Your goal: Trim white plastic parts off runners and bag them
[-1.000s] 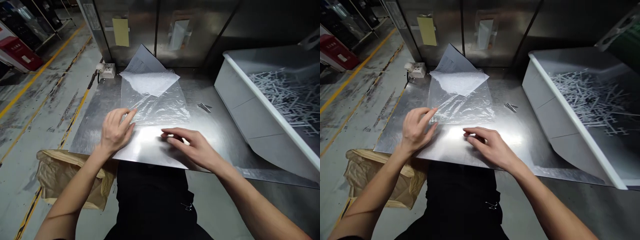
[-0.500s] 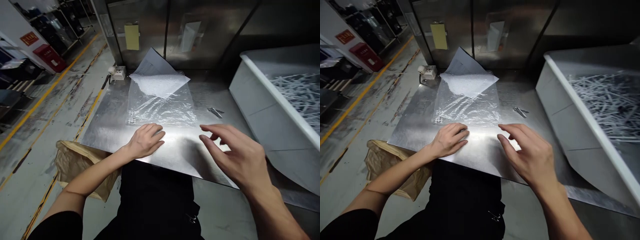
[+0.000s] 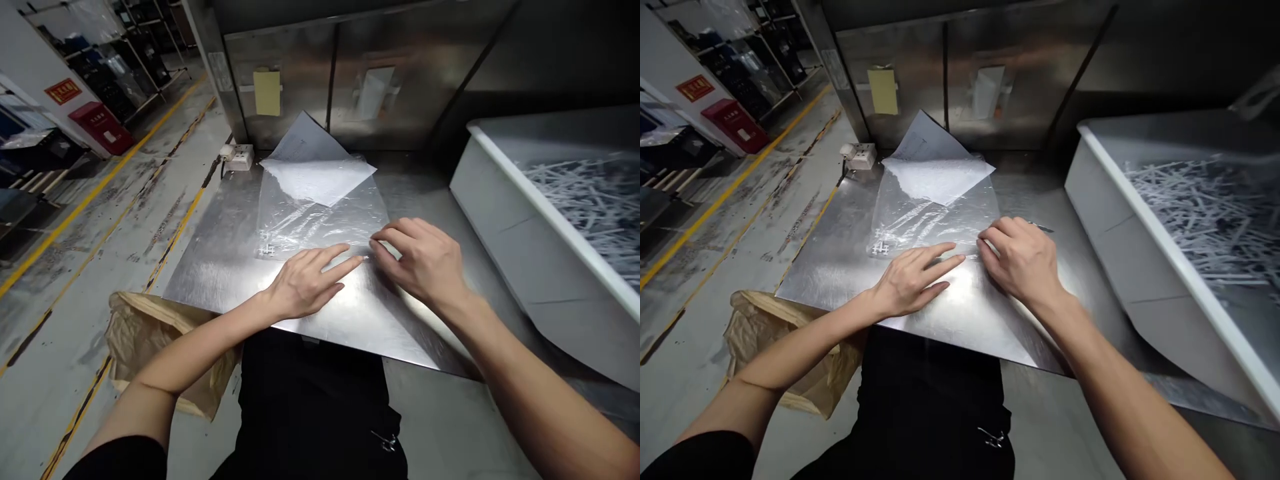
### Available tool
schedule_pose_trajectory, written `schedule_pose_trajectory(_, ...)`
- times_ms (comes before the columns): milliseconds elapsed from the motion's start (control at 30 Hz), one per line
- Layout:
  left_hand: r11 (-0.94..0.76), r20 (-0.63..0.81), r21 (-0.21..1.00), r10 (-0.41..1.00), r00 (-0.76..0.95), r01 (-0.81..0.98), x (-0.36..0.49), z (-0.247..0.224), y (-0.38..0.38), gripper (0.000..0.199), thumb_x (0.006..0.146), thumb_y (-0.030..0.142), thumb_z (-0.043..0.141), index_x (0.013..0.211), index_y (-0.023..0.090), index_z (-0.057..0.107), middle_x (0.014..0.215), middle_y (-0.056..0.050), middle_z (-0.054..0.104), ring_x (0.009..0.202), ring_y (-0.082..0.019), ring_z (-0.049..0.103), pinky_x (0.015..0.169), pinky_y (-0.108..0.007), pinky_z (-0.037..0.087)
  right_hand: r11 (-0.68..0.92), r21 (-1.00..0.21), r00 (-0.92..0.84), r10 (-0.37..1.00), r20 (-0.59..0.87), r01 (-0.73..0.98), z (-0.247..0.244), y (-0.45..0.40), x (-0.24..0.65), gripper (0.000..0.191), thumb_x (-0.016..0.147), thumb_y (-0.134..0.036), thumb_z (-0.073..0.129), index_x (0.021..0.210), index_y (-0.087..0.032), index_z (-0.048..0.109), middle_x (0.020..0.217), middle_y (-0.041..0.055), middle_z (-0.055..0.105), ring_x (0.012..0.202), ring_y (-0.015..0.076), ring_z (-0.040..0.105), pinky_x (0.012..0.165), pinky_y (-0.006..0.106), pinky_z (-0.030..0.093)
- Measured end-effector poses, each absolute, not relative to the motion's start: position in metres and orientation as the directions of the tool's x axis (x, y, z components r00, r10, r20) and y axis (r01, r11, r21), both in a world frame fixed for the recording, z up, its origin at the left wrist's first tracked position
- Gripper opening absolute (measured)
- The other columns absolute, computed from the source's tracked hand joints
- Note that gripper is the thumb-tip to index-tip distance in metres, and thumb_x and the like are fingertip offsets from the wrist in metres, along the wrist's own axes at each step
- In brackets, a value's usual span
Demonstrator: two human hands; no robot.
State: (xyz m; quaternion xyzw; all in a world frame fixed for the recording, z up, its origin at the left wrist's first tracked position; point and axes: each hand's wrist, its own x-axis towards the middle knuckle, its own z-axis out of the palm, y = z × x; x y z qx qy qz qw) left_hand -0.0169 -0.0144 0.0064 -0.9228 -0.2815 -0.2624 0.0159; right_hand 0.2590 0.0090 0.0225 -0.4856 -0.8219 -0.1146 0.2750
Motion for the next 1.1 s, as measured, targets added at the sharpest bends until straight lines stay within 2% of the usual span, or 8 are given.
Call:
schedule_pose_trajectory(100, -0.854, 0.512, 0.171, 0.503, 0.696, 0.491, -0.01, 0.006, -0.01, 0.062, 0.116, 0.029, 0.056, 0.176, 0.031, 0.04, 0.182, -0.015, 0.044, 0.133, -0.028, 0.075, 0.104, -0.045, 0.068, 0.445, -0.209, -0.237, 0.752, 0.615, 0.871, 0.024, 0.006, 0.254, 0.023, 0.112, -0.03, 0.061, 0.099, -0.023, 0.078, 0.1, 0.0085, 0.08, 0.093, 0.0263, 0.071, 0.081, 0.04, 0.051)
schedule_pose_trajectory(200, -0.862, 0.522, 0.197, 0.496, 0.694, 0.467, 0.003, 0.007, 0.002, 0.07, 0.114, 0.028, 0.06, 0.179, 0.035, 0.035, 0.186, -0.014, 0.035, 0.149, -0.034, 0.066, 0.11, -0.05, 0.067, 0.408, -0.27, -0.186, 0.787, 0.588, 0.872, 0.033, 0.002, 0.255, 0.022, 0.112, -0.03, 0.06, 0.102, -0.022, 0.079, 0.105, 0.0094, 0.08, 0.098, 0.0267, 0.074, 0.089, 0.04, 0.056)
schedule_pose_trajectory(400, -0.895, 0.537, 0.261, 0.445, 0.716, 0.361, 0.033, 0.015, 0.02, 0.079, 0.111, 0.032, 0.067, 0.181, 0.032, 0.03, 0.188, -0.017, 0.027, 0.164, -0.043, 0.049, 0.122, -0.063, 0.059, 0.316, -0.226, -0.164, 0.843, 0.512, 0.921, 0.092, -0.053, 0.285, 0.029, 0.117, -0.035, 0.054, 0.126, -0.027, 0.081, 0.13, 0.0099, 0.081, 0.116, 0.0287, 0.076, 0.099, 0.044, 0.058)
schedule_pose_trajectory(567, -0.903, 0.575, 0.309, 0.427, 0.698, 0.298, 0.043, 0.021, 0.023, 0.077, 0.112, 0.032, 0.064, 0.181, 0.032, 0.029, 0.188, -0.018, 0.026, 0.165, -0.042, 0.048, 0.119, -0.062, 0.062, -0.028, -0.245, 0.154, 0.844, 0.513, 0.969, 0.127, -0.09, 0.364, 0.025, 0.111, -0.037, 0.062, 0.12, -0.028, 0.084, 0.114, 0.0084, 0.085, 0.096, 0.0284, 0.078, 0.087, 0.044, 0.058)
schedule_pose_trajectory(733, -0.91, 0.623, 0.302, 0.415, 0.663, 0.285, 0.047, 0.016, 0.03, 0.078, 0.113, 0.033, 0.064, 0.181, 0.03, 0.026, 0.187, -0.019, 0.029, 0.168, -0.042, 0.045, 0.122, -0.061, 0.06, -0.32, -0.263, 0.373, 0.91, 0.183, 0.91, 0.105, -0.084, 0.434, 0.027, 0.098, -0.035, 0.072, 0.118, -0.022, 0.086, 0.108, 0.0096, 0.087, 0.094, 0.0294, 0.079, 0.082, 0.04, 0.055)
schedule_pose_trajectory(867, -0.919, 0.634, 0.286, 0.394, 0.665, 0.273, 0.047, 0.013, 0.033, 0.078, 0.113, 0.036, 0.063, 0.181, 0.029, 0.026, 0.186, -0.019, 0.033, 0.169, -0.042, 0.043, 0.128, -0.064, 0.054, -0.39, -0.268, 0.422, 0.904, 0.074, 0.881, 0.09, -0.078, 0.449, 0.032, 0.097, -0.038, 0.072, 0.119, -0.02, 0.085, 0.106, 0.0108, 0.087, 0.091, 0.0284, 0.079, 0.074, 0.035, 0.05)
schedule_pose_trajectory(967, -0.923, 0.636, 0.286, 0.385, 0.669, 0.258, 0.045, 0.013, 0.033, 0.078, 0.113, 0.035, 0.062, 0.181, 0.028, 0.025, 0.185, -0.02, 0.034, 0.168, -0.042, 0.044, 0.13, -0.064, 0.052, -0.365, -0.302, 0.4, 0.915, 0.061, 0.881, 0.088, -0.075, 0.453, 0.023, 0.097, -0.034, 0.072, 0.105, -0.018, 0.087, 0.102, 0.0131, 0.087, 0.088, 0.0269, 0.077, 0.076, 0.036, 0.049)
schedule_pose_trajectory(1100, -0.926, 0.629, 0.287, 0.374, 0.682, 0.243, 0.042, 0.013, 0.034, 0.076, 0.115, 0.038, 0.057, 0.181, 0.029, 0.021, 0.185, -0.02, 0.034, 0.167, -0.04, 0.047, 0.131, -0.063, 0.051, -0.405, -0.304, 0.453, 0.886, 0.103, 0.862, 0.083, -0.072, 0.465, 0.008, 0.088, -0.029, 0.08, 0.09, -0.024, 0.086, 0.083, 0.0092, 0.083, 0.075, 0.0264, 0.072, 0.072, 0.039, 0.046)
